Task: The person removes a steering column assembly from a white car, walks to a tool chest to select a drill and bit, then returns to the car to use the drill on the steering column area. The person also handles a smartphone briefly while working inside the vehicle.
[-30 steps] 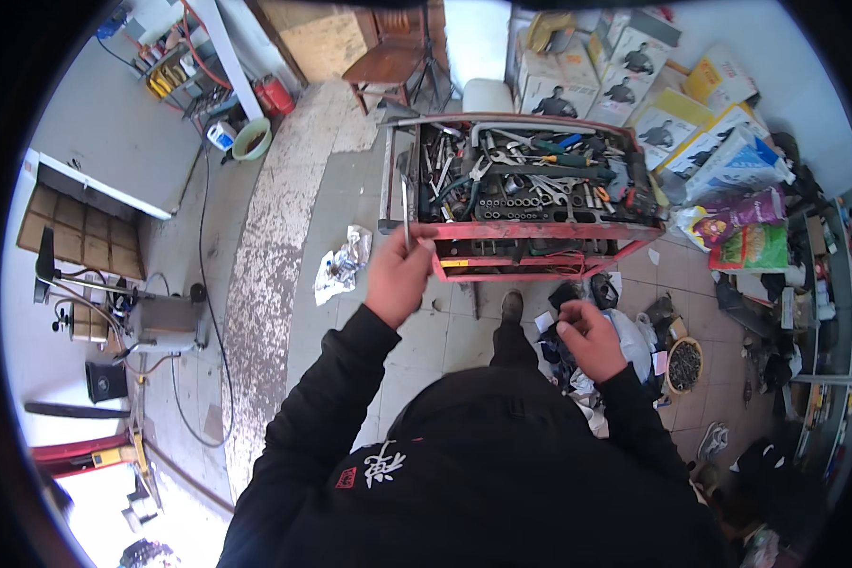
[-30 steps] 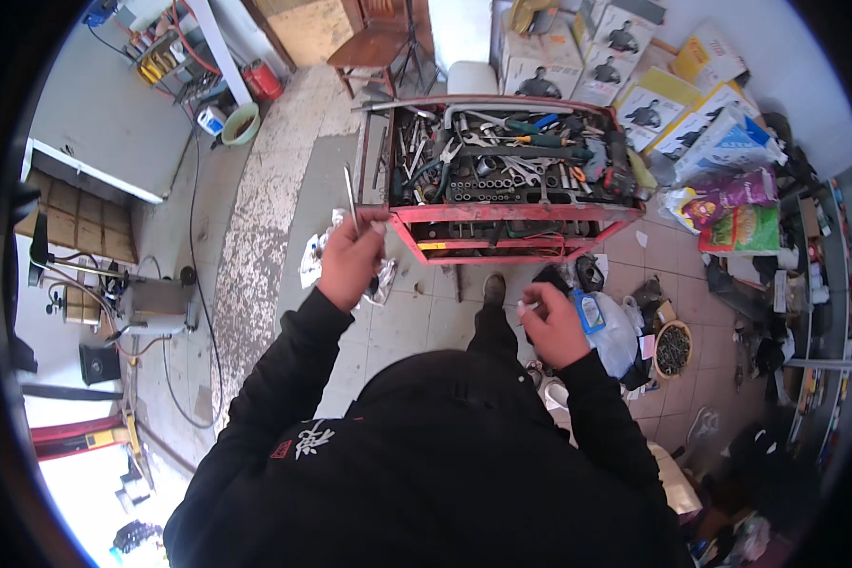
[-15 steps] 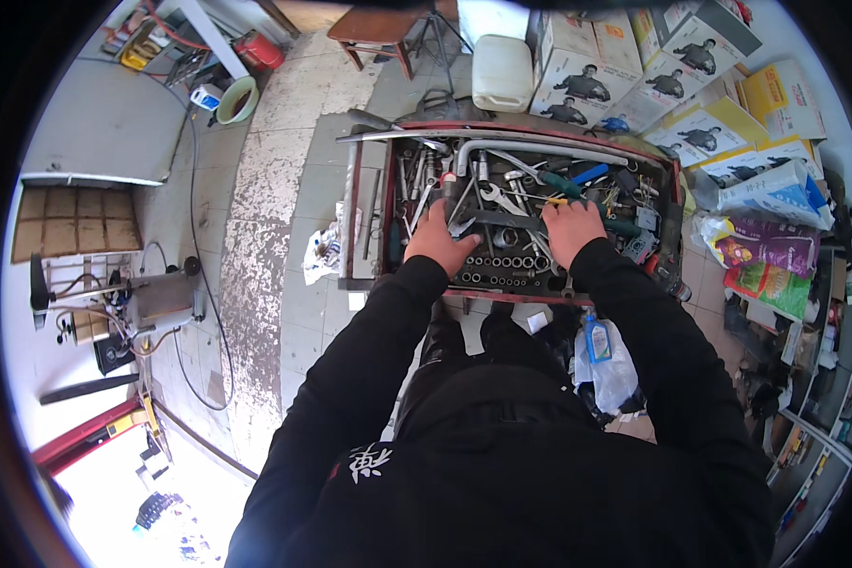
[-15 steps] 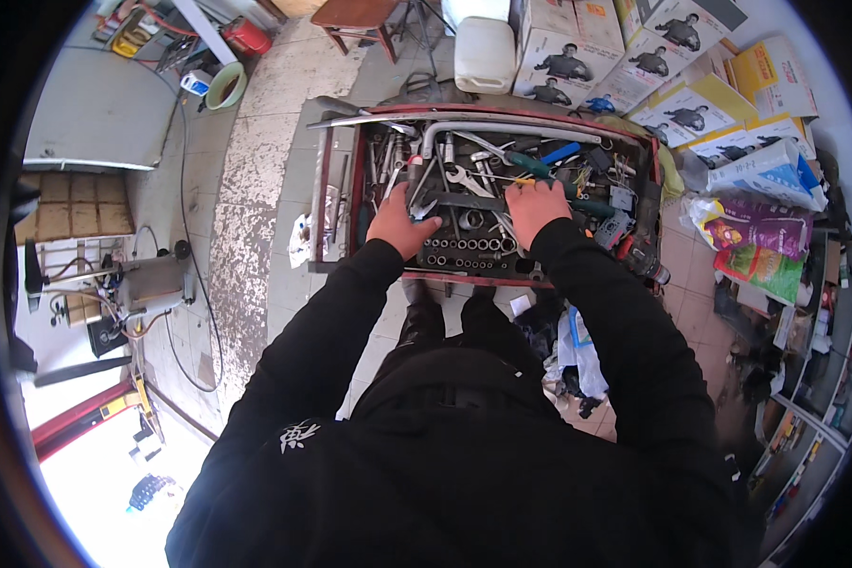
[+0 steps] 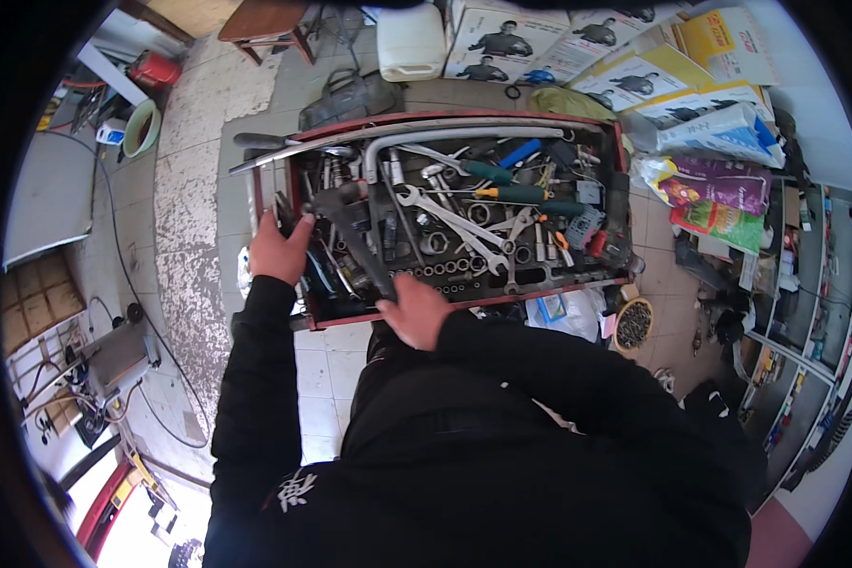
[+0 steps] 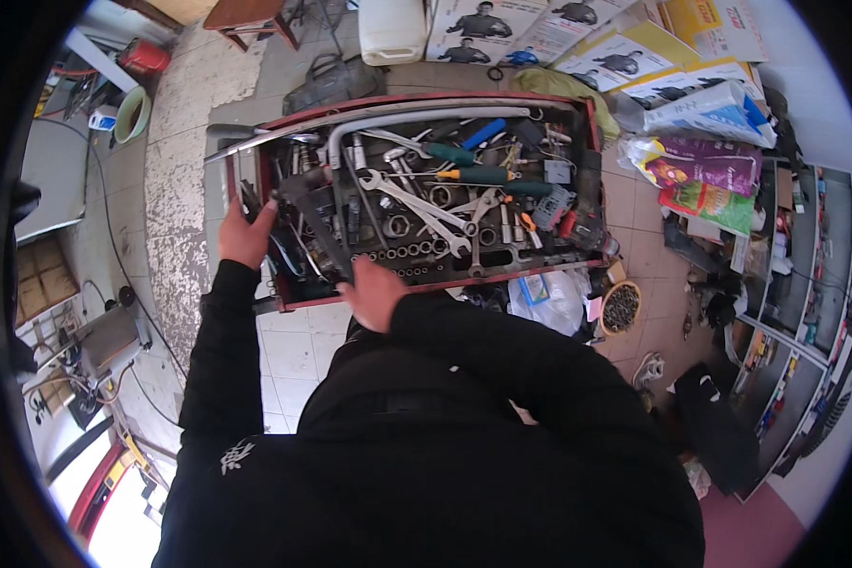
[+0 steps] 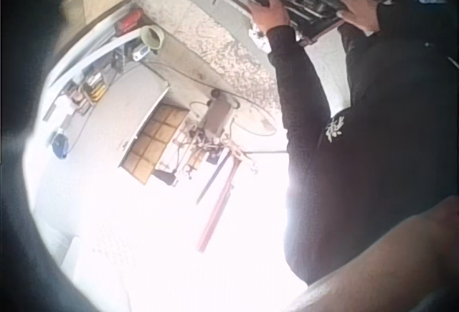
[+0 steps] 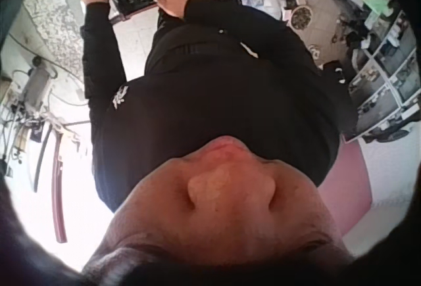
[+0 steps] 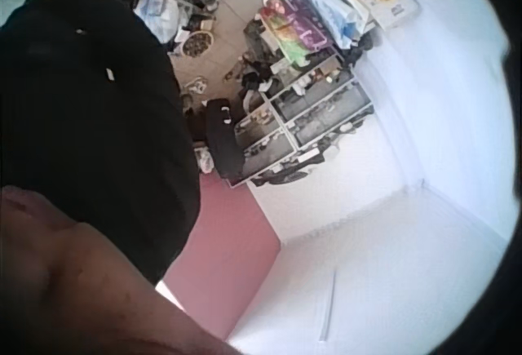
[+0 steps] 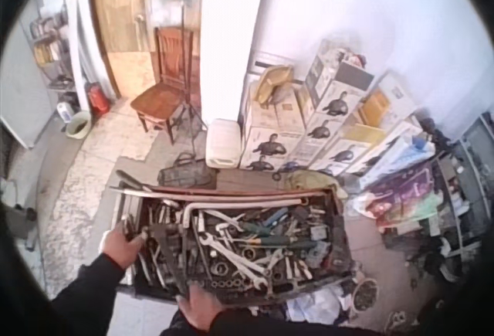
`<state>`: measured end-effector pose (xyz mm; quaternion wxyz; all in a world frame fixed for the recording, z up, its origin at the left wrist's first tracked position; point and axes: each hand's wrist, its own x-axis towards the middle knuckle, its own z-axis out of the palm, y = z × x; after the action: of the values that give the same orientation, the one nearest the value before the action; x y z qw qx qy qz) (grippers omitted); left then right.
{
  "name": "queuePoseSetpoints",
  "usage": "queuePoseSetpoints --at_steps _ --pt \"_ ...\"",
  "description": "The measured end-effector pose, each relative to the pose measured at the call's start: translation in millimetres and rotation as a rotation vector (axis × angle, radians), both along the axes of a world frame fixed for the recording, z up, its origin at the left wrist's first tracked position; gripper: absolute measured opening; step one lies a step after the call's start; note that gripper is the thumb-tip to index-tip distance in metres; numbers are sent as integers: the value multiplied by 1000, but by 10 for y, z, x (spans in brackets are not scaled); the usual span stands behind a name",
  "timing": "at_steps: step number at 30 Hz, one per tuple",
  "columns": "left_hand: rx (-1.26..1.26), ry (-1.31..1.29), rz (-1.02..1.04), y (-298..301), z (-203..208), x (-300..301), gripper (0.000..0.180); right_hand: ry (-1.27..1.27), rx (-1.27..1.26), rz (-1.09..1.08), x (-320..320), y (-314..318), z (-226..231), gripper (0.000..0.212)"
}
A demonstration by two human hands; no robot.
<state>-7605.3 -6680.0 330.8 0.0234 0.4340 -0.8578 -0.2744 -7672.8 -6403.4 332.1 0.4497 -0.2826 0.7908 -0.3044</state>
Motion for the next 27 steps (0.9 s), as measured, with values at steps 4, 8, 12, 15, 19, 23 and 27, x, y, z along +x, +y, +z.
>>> queuePoseSetpoints --at_steps 4,8,12,15,19,23,27 --pt "-166 27 -37 38 4 -57 70 -121 -132 306 224 -359 -212 52" --pt "-104 98 -71 295 58 -50 58 183 -269 502 -109 -202 -158 43" --pt "300 234 -256 648 58 31 39 534 -312 137 -1015 170 -15 33" --pt "389 122 -385 837 -20 113 31 962 -78 43 -1697 448 -1 48" --pt "279 -141 -376 902 -136 198 28 894 127 181 -2046 521 -84 52" --pt "311 -74 -149 840 -170 181 29 769 101 312 -2183 485 -135 37" --pt "424 -49 -114 840 -145 131 34 929 -6 226 -2496 253 -267 25"
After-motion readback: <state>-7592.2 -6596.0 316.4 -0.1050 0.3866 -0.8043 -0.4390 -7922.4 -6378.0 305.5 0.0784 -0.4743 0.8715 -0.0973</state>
